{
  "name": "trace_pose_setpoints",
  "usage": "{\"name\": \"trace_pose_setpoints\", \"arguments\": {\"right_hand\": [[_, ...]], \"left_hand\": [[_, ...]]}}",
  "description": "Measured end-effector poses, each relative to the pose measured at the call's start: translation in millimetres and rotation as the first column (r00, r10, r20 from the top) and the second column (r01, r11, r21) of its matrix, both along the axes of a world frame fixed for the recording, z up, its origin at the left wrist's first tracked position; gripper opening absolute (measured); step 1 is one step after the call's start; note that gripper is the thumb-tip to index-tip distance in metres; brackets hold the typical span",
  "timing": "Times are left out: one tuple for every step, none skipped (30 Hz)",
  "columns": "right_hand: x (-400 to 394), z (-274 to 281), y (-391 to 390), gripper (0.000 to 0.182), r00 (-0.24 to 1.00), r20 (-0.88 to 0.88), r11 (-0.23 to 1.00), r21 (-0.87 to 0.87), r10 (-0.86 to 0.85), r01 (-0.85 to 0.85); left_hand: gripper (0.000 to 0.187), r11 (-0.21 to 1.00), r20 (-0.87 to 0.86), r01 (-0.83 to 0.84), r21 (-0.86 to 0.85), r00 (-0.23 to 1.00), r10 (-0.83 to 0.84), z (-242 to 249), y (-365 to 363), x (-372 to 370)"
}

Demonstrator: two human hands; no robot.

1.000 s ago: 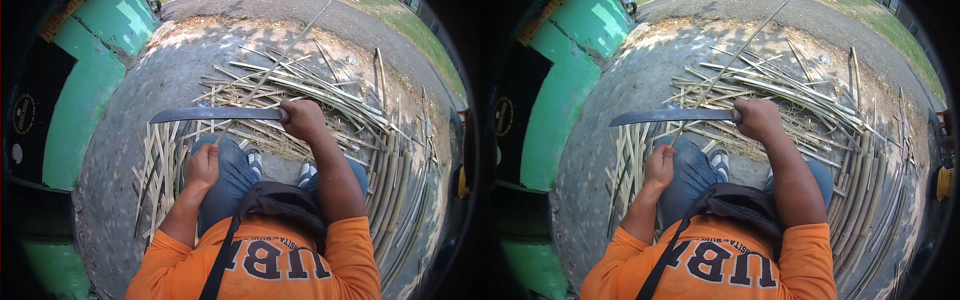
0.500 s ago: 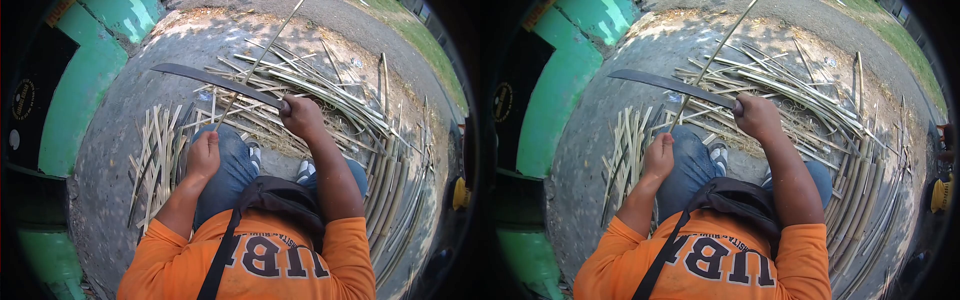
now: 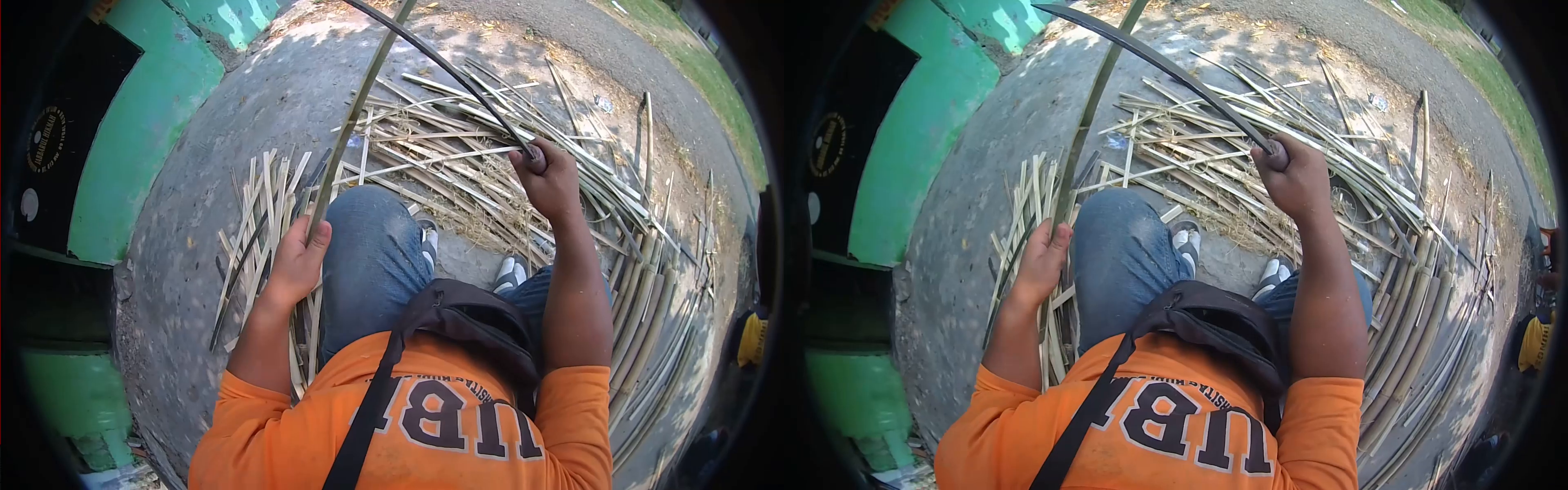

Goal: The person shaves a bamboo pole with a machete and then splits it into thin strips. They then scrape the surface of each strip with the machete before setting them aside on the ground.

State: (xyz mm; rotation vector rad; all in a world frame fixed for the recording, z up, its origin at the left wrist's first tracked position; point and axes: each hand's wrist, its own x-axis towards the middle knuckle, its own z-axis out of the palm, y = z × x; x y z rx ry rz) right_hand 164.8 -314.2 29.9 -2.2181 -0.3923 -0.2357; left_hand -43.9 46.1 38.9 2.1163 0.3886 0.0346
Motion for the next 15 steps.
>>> {"name": "trace_pose_setpoints", "arguments": {"right_hand": [[-1.0,1.6,0.3,0.026,1.000,-0.005,1.000,-0.012,0.019,-0.019],[-1.9,2.9,0.8,0.027,0.999,-0.010,0.999,-0.023,0.037,-0.037],[-2.5,3.1,2.0,0.027,0.998,-0.015,0.998,-0.033,0.055,-0.056],[-3.3,1.9,3.6,0.027,0.996,-0.006,0.994,-0.060,0.088,-0.088],[-3.8,0.8,5.3,0.028,0.993,0.004,0.989,-0.088,0.120,-0.119],[-4.4,0.6,7.1,0.028,0.988,0.014,0.982,-0.116,0.152,-0.150],[-5.5,4.5,9.3,0.022,0.982,-0.007,0.958,-0.218,0.191,-0.188],[-6.9,3.0,12.9,0.020,0.978,-0.022,0.944,-0.257,0.209,-0.208],[-8.1,-0.1,17.0,0.018,0.973,-0.037,0.927,-0.298,0.228,-0.228],[-8.9,-3.5,21.1,0.017,0.968,-0.052,0.907,-0.339,0.246,-0.249],[-9.7,-8.0,25.0,0.017,0.964,-0.049,0.887,-0.381,0.261,-0.259],[-9.5,-14.4,27.5,0.017,0.965,-0.059,0.882,-0.394,0.257,-0.259],[-8.6,-21.6,29.3,0.018,0.966,-0.067,0.877,-0.406,0.251,-0.256],[-7.9,-27.4,30.4,0.018,0.967,-0.076,0.873,-0.417,0.244,-0.253],[-7.7,-30.4,31.2,0.018,0.969,-0.095,0.867,-0.433,0.230,-0.248]], "left_hand": [[0.051,0.998,-0.005,-0.041,-0.058,0.999,0.041,-13.2,7.6,-12.0],[0.051,0.988,-0.023,-0.062,-0.140,0.998,0.059,-24.0,13.2,-24.6],[0.050,0.972,-0.039,-0.084,-0.221,0.996,0.077,-32.6,17.5,-37.1],[0.050,0.949,-0.057,-0.105,-0.298,0.994,0.092,-37.9,18.5,-49.2],[0.049,0.959,-0.104,-0.094,-0.268,0.992,0.068,-42.3,16.9,-61.1],[0.049,0.978,-0.106,-0.095,-0.187,0.992,0.076,-46.1,11.7,-69.7],[0.049,0.990,-0.105,-0.095,-0.105,0.991,0.084,-50.2,3.9,-75.6],[0.049,0.995,-0.105,-0.092,-0.023,0.990,0.089,-53.4,-2.0,-79.9],[0.048,0.996,-0.109,-0.091,0.025,0.990,0.093,-55.2,-4.9,-82.9],[0.048,0.995,-0.111,-0.092,0.037,0.989,0.096,-57.3,-8.2,-83.3],[0.048,0.994,-0.112,-0.094,0.049,0.989,0.099,-59.4,-11.7,-83.8],[0.048,0.993,-0.114,-0.097,0.060,0.988,0.103,-60.5,-13.9,-85.0],[0.048,0.993,-0.130,-0.101,0.066,0.985,0.109,-60.2,-14.4,-85.1],[0.048,0.992,-0.148,-0.104,0.073,0.983,0.113,-59.0,-14.5,-84.3],[0.048,0.991,-0.165,-0.105,0.079,0.979,0.117,-55.0,-15.7,-82.3]]}}
